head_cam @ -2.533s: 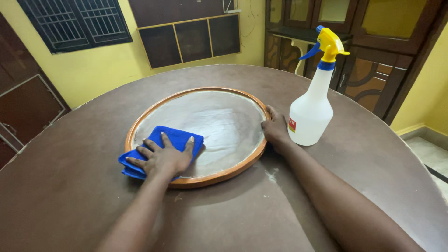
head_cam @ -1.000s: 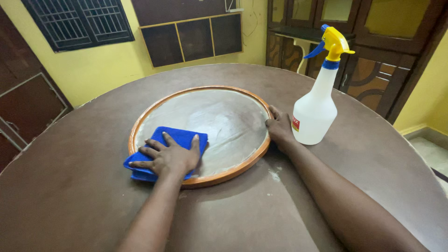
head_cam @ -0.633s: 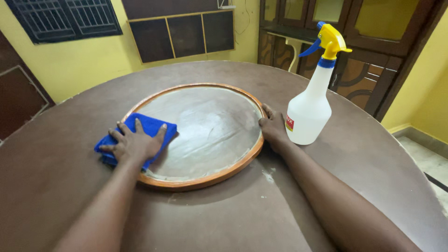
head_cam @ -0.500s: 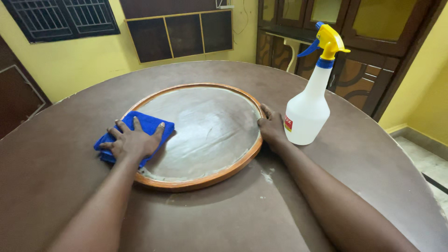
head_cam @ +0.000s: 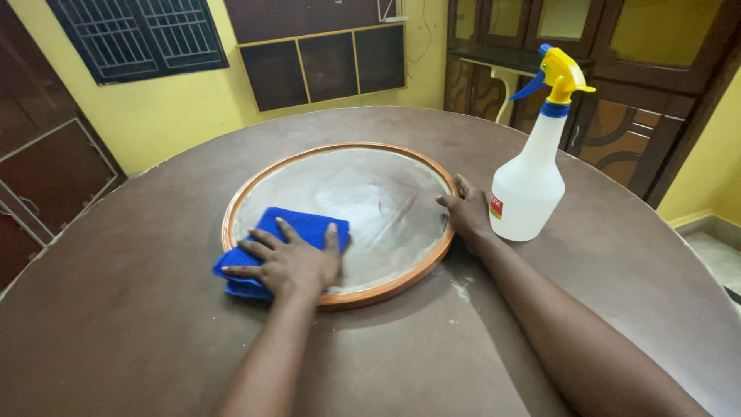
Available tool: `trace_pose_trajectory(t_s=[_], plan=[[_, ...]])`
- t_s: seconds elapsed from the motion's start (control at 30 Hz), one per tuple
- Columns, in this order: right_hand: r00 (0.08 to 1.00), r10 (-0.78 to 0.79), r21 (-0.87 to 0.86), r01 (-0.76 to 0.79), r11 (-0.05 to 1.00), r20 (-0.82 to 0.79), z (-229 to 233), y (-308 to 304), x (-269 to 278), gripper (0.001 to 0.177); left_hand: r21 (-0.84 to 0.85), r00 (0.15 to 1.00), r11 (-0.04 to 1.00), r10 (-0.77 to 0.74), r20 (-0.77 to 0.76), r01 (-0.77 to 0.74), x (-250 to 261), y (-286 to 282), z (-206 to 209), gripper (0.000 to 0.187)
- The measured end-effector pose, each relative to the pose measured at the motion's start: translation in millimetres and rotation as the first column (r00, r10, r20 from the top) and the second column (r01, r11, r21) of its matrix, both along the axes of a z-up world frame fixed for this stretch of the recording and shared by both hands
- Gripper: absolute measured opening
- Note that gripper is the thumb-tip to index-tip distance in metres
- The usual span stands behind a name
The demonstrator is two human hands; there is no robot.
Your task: The person wipes a round wooden tray on a table using a blue cloth and a spray bottle, folding the cloth in between wipes.
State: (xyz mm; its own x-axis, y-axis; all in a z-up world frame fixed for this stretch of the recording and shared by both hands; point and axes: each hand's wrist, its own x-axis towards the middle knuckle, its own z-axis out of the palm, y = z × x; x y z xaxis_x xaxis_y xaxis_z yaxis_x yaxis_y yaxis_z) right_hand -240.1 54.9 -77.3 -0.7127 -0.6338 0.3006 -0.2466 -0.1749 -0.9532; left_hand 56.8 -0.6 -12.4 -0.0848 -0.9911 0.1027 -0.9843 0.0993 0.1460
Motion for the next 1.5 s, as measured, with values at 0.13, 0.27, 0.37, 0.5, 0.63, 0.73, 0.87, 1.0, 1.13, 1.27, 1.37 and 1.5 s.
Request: trace_pose_trajectory(t_s=[0.13, 0.27, 0.37, 0.5, 0.63, 0.73, 0.87, 1.0, 1.13, 1.27, 1.37, 1.5], plan=[[0.994, -0.082, 0.106, 0.089, 0.99, -0.068, 0.3, -0.1, 3.3, 0.073, 0.044, 0.999, 0.998, -0.036, -0.006, 0.036, -10.4, 26.7, 6.0, 0.105], [0.981, -0.128, 0.083, 0.141, 0.987, -0.146, -1.4, 0.3, 2.5, 0.063, 0.072, 0.998, 0.995, -0.063, -0.005, 0.064, -7.8, 25.5, 7.6, 0.106], [0.968, -0.102, 0.082, 0.124, 0.989, -0.231, -1.8, 7.3, 4.8, 0.055, 0.089, 0.997, 0.993, -0.072, 0.002, 0.071, -3.6, 9.6, 7.8, 0.107], [0.992, -0.054, 0.07, 0.062, 0.996, -0.111, 7.3, 9.2, 9.5, 0.054, 0.074, 0.997, 0.995, -0.073, 0.001, 0.073, 11.6, -23.5, 8.4, 0.107], [0.992, -0.036, 0.035, 0.041, 0.999, -0.117, 4.0, 6.0, 6.1, 0.056, 0.009, 0.998, 0.998, -0.068, 0.005, 0.067, 27.8, -67.5, 3.9, 0.106], [0.995, -0.033, 0.038, 0.037, 0.999, -0.094, 1.5, 3.0, 1.6, 0.058, -0.012, 0.997, 0.997, -0.082, 0.005, 0.082, 32.6, -99.4, 1.1, 0.107], [0.992, -0.061, 0.05, 0.067, 0.996, -0.113, -3.0, 0.1, -2.3, 0.06, -0.041, 0.989, 0.989, -0.145, 0.001, 0.145, 32.8, -120.8, -6.3, 0.107], [0.991, -0.088, 0.18, 0.106, 0.978, -0.105, -1.1, -0.6, -5.5, 0.061, -0.094, 0.99, 0.986, -0.137, -0.017, 0.135, 36.0, -111.4, -11.7, 0.105], [0.999, -0.019, -0.039, 0.021, 0.999, 0.046, -1.4, -3.8, -3.7, 0.071, -0.066, 0.997, 0.995, -0.072, -0.036, 0.069, 30.8, -85.3, -7.6, 0.106], [0.993, -0.087, 0.012, 0.088, 0.996, -0.08, -2.2, 0.4, -4.8, 0.07, -0.025, 1.0, 1.0, -0.005, -0.019, 0.004, 16.0, -34.7, -0.1, 0.105], [0.989, -0.102, 0.051, 0.107, 0.993, -0.105, -3.0, -0.6, -0.6, 0.069, 0.061, 1.0, 0.998, -0.002, 0.031, 0.0, 4.6, 4.2, 8.0, 0.103], [0.97, -0.131, 0.099, 0.154, 0.983, -0.205, -3.9, 0.6, 1.1, 0.06, 0.144, 0.997, 0.989, -0.04, 0.072, 0.03, -5.4, 37.1, 16.1, 0.105]])
